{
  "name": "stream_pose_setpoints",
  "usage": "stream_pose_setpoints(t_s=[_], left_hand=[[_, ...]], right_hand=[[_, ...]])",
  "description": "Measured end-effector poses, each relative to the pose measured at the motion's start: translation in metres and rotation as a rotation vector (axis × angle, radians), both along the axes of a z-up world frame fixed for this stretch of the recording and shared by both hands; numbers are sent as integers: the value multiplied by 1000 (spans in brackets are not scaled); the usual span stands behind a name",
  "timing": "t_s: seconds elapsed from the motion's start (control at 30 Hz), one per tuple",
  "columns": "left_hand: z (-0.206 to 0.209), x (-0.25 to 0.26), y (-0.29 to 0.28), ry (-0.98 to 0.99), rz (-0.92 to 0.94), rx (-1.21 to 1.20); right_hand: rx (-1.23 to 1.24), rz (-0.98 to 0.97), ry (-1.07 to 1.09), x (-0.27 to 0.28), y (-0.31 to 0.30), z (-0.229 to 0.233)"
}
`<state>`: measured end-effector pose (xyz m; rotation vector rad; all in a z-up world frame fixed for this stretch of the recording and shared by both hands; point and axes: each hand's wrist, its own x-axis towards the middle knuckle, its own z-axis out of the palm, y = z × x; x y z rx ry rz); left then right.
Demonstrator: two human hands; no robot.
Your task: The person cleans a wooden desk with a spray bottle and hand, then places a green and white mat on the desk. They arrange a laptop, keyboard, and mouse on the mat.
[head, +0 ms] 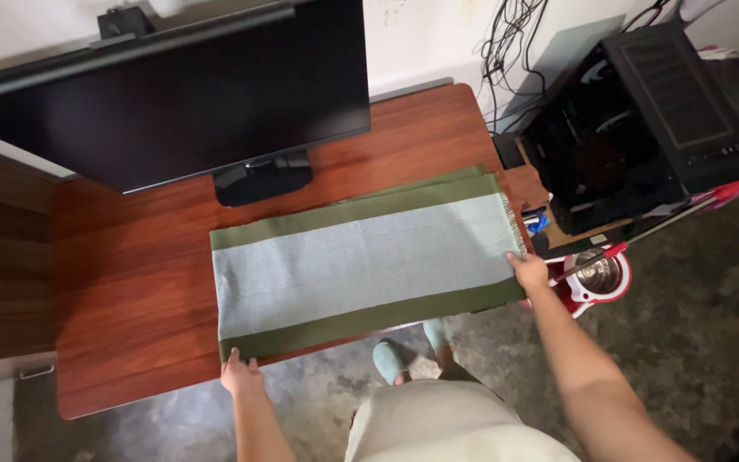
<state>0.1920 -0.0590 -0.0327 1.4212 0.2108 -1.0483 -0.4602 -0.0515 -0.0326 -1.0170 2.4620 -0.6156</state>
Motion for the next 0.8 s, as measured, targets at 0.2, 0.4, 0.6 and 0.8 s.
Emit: stream_pose_setpoints(t_s=[0.2,0.4,0.6,0.8], left_hand=[[-3,0,-1,47,-41,36],[-1,4,0,88,-14,-8],[3,6,1,131,-12,13],[5,8,3,180,24,61]], right_hand=[[-158,191,327,13,-24,2],[-390,244,-271,93,-123,89],[-608,141,-874,130,-152,217],[-451,71,-738,12,-85,147]])
